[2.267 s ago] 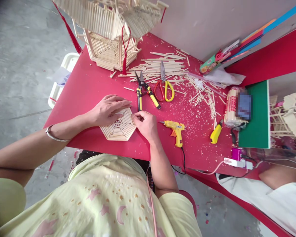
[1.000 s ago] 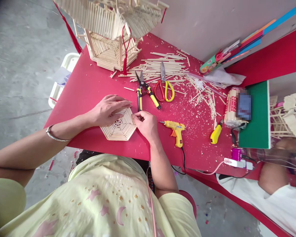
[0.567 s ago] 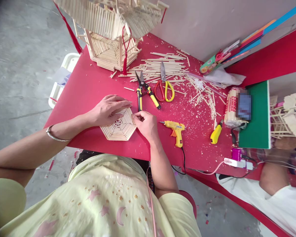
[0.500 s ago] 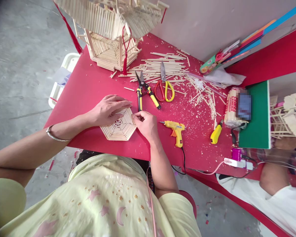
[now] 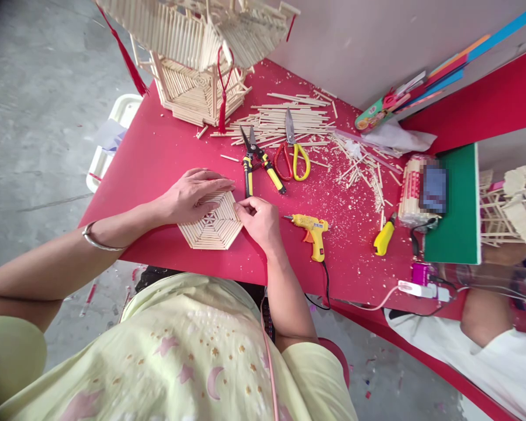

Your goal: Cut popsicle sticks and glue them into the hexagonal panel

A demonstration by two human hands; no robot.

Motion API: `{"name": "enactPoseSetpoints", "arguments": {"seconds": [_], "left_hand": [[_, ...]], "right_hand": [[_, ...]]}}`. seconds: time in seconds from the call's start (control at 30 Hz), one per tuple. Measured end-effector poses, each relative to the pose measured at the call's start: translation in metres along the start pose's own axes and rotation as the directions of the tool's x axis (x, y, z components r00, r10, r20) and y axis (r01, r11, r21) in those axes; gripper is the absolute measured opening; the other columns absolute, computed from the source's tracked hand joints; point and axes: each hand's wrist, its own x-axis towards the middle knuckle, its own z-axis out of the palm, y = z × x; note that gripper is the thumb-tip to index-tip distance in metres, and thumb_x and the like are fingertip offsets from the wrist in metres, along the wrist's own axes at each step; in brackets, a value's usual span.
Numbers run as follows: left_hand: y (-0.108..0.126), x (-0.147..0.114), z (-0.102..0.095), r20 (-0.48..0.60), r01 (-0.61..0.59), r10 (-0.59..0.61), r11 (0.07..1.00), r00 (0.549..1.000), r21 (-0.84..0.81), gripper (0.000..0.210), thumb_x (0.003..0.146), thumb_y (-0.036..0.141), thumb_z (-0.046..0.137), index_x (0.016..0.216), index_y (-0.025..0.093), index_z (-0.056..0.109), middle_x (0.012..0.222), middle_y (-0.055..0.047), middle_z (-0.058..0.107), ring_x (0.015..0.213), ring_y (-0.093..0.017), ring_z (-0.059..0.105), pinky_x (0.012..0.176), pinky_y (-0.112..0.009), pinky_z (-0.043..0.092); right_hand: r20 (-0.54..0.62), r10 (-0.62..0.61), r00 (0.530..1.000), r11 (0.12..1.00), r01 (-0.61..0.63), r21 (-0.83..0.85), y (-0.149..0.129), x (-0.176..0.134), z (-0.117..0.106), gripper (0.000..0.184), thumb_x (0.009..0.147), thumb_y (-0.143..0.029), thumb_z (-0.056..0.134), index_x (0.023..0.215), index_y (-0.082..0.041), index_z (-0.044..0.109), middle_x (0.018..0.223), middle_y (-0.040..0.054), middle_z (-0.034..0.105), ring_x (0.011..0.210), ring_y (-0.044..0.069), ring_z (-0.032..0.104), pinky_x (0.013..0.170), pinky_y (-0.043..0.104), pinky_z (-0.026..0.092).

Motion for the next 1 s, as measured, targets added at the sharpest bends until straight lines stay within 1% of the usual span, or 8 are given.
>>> {"name": "enactPoseSetpoints", "arguments": {"seconds": [0.53,0.7,0.8,0.9,0.97,1.0], "left_hand": [[-0.001,0.000,0.001,-0.008,-0.019,0.019,1.000,1.000,0.005,0.058,0.090,0.023,0.056,0.148,0.022,0.059,0.138,-0.011,0.072,0.134,-0.030,0.062,0.118,-0.052,0.040],[-0.005,-0.001,0.002,-0.013,-0.030,0.030,1.000,0.999,-0.005,0.059,0.091,0.022,0.057,0.150,0.023,0.057,0.139,-0.011,0.072,0.134,-0.030,0.061,0.120,-0.053,0.039],[-0.007,-0.002,0.002,-0.034,-0.053,0.052,0.998,0.998,-0.024,0.060,0.093,0.022,0.058,0.153,0.024,0.055,0.140,-0.012,0.072,0.134,-0.030,0.062,0.120,-0.055,0.040],[-0.009,-0.002,0.002,-0.065,-0.080,0.075,0.995,0.995,-0.067,0.060,0.095,0.024,0.057,0.155,0.022,0.053,0.138,-0.014,0.072,0.129,-0.030,0.066,0.119,-0.056,0.043],[-0.011,-0.002,0.001,-0.116,-0.078,0.066,0.991,0.991,-0.107,0.057,0.097,0.027,0.057,0.154,0.021,0.055,0.136,-0.015,0.073,0.126,-0.030,0.069,0.116,-0.053,0.047],[-0.011,-0.002,0.000,-0.129,-0.059,0.042,0.990,0.991,-0.129,0.057,0.097,0.028,0.057,0.153,0.021,0.055,0.137,-0.015,0.072,0.126,-0.029,0.069,0.115,-0.050,0.049]], "right_hand": [[-0.001,-0.007,1.000,1.000,0.007,0.002,0.003,0.000,0.001,0.033,0.088,-0.055,0.075,0.084,-0.023,0.079,0.072,0.0014,0.073,0.063,0.016,0.061,0.061,0.029,0.049],[0.000,-0.007,1.000,1.000,0.007,-0.005,0.003,0.000,0.001,0.029,0.088,-0.051,0.075,0.085,-0.022,0.079,0.072,0.0012,0.073,0.063,0.015,0.061,0.063,0.029,0.050],[-0.001,-0.014,1.000,1.000,0.014,0.001,0.004,0.000,0.001,0.027,0.089,-0.048,0.075,0.087,-0.022,0.080,0.073,0.0013,0.074,0.064,0.015,0.063,0.063,0.028,0.050],[0.011,-0.017,1.000,0.999,0.016,0.030,0.003,-0.001,0.000,0.030,0.091,-0.051,0.074,0.088,-0.022,0.081,0.077,0.0024,0.078,0.069,0.017,0.068,0.065,0.029,0.051],[0.019,-0.027,0.999,0.999,0.026,0.039,-0.001,-0.003,-0.003,0.033,0.093,-0.054,0.071,0.088,-0.023,0.081,0.081,0.0027,0.080,0.071,0.019,0.070,0.068,0.030,0.052],[0.018,-0.040,0.999,0.999,0.039,0.036,-0.003,-0.003,-0.005,0.033,0.094,-0.055,0.070,0.089,-0.024,0.081,0.083,0.0026,0.080,0.072,0.019,0.071,0.068,0.031,0.053]]}}
